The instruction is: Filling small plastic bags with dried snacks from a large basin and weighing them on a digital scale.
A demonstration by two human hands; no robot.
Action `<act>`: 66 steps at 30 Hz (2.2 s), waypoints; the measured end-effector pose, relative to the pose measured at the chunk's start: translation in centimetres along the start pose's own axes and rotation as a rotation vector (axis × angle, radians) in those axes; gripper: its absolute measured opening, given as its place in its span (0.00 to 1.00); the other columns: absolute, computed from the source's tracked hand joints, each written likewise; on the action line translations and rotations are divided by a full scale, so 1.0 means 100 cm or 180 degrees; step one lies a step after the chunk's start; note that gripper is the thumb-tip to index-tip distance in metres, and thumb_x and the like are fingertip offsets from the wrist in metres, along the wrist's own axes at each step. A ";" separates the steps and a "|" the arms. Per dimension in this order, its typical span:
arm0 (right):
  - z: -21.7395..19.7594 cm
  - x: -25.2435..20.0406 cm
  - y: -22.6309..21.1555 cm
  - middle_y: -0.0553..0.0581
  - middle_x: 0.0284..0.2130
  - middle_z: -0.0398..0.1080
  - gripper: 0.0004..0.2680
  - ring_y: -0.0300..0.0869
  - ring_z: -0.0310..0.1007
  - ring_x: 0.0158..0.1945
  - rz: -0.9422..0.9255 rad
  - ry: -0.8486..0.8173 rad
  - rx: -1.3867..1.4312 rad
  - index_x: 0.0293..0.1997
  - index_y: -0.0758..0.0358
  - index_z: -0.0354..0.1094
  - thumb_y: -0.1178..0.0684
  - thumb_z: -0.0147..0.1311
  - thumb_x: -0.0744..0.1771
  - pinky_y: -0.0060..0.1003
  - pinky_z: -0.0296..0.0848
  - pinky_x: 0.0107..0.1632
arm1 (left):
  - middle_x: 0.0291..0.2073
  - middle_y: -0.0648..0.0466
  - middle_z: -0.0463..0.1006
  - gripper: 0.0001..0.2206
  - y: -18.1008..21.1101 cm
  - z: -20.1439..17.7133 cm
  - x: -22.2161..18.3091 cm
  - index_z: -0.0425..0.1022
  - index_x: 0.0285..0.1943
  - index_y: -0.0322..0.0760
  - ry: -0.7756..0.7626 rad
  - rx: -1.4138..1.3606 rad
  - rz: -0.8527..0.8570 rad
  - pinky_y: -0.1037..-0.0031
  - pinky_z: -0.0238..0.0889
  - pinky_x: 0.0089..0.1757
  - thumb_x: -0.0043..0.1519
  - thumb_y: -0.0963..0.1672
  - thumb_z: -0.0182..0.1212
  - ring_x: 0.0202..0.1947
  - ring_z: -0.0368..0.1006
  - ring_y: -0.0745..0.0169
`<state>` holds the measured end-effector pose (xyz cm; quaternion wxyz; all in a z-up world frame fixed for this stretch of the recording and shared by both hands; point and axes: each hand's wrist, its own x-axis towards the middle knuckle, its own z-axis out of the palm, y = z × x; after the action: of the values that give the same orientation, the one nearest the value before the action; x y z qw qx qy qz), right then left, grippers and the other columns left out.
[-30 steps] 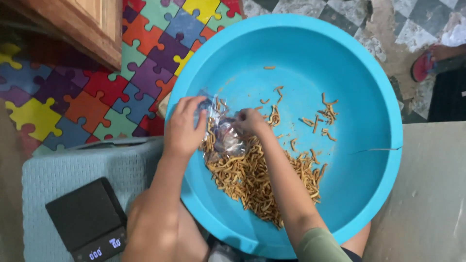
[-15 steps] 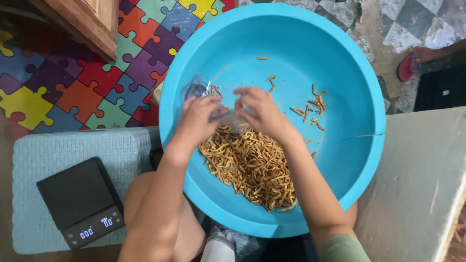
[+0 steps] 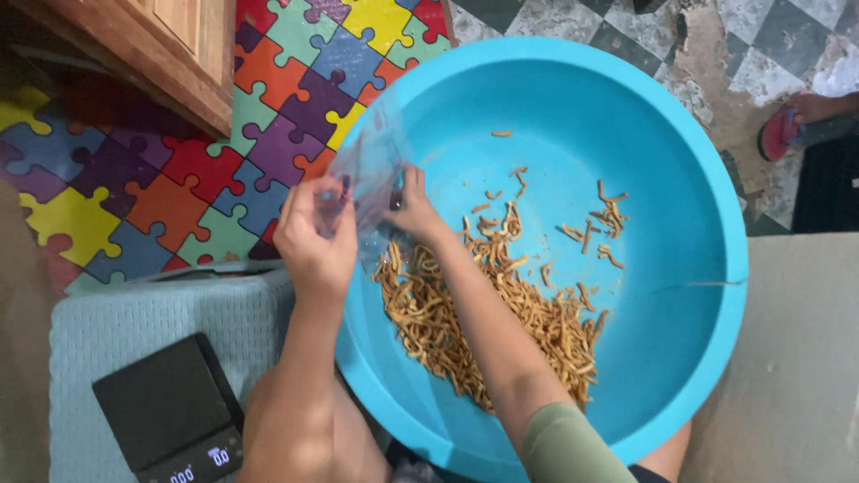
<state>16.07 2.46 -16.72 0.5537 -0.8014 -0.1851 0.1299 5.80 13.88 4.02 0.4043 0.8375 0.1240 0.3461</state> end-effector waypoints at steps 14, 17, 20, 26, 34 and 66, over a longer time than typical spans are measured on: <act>0.036 -0.032 0.006 0.71 0.54 0.50 0.37 0.67 0.53 0.60 0.0256 0.0097 -0.0200 0.60 0.64 0.45 0.40 0.69 0.54 0.56 0.61 0.60 | 0.27 0.48 0.74 0.04 0.009 0.008 -0.005 0.73 0.34 0.36 -0.0046 -0.0218 -0.0134 0.64 0.65 0.35 0.54 0.38 0.63 0.33 0.73 0.43; 0.036 -0.031 -0.002 0.85 0.55 0.48 0.42 0.75 0.49 0.60 0.0120 0.0161 -0.0185 0.63 0.80 0.37 0.41 0.67 0.55 0.61 0.54 0.63 | 0.26 0.49 0.73 0.03 0.007 0.011 -0.006 0.73 0.34 0.36 0.0029 -0.0295 -0.0208 0.68 0.66 0.36 0.56 0.39 0.63 0.33 0.74 0.46; 0.039 -0.036 0.009 0.71 0.51 0.62 0.36 0.62 0.65 0.53 0.1052 -0.0326 0.0057 0.61 0.58 0.40 0.36 0.64 0.56 0.54 0.66 0.56 | 0.26 0.46 0.73 0.03 0.010 0.010 -0.006 0.73 0.34 0.33 0.0004 -0.0297 -0.0168 0.64 0.65 0.35 0.56 0.38 0.63 0.34 0.72 0.39; 0.020 -0.045 0.022 0.51 0.31 0.73 0.05 0.47 0.74 0.42 0.0585 -0.0020 0.0311 0.33 0.52 0.70 0.58 0.52 0.60 0.39 0.70 0.47 | 0.29 0.49 0.75 0.04 -0.004 0.006 -0.004 0.75 0.37 0.36 -0.0206 -0.0176 -0.0517 0.66 0.66 0.33 0.57 0.42 0.63 0.34 0.74 0.47; -0.081 -0.048 -0.069 0.52 0.26 0.68 0.06 0.37 0.66 0.36 0.0271 0.1582 0.0946 0.34 0.59 0.67 0.62 0.52 0.59 0.31 0.67 0.43 | 0.66 0.33 0.51 0.03 0.025 -0.008 -0.005 0.78 0.29 0.37 -0.2356 -0.0748 -0.0265 0.37 0.37 0.57 0.48 0.39 0.64 0.63 0.41 0.16; -0.037 -0.098 -0.015 0.52 0.39 0.70 0.19 0.49 0.65 0.51 -0.1844 -0.1351 -0.1777 0.41 0.46 0.67 0.27 0.39 0.62 0.65 0.54 0.57 | 0.30 0.48 0.73 0.06 -0.012 0.023 -0.004 0.74 0.31 0.32 -0.0766 0.0238 0.0530 0.65 0.66 0.35 0.55 0.40 0.69 0.34 0.73 0.42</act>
<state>8.55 -4.48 -14.00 0.2797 -0.7909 -0.5390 0.0761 7.12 13.09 1.90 0.3546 0.8948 0.0176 0.2707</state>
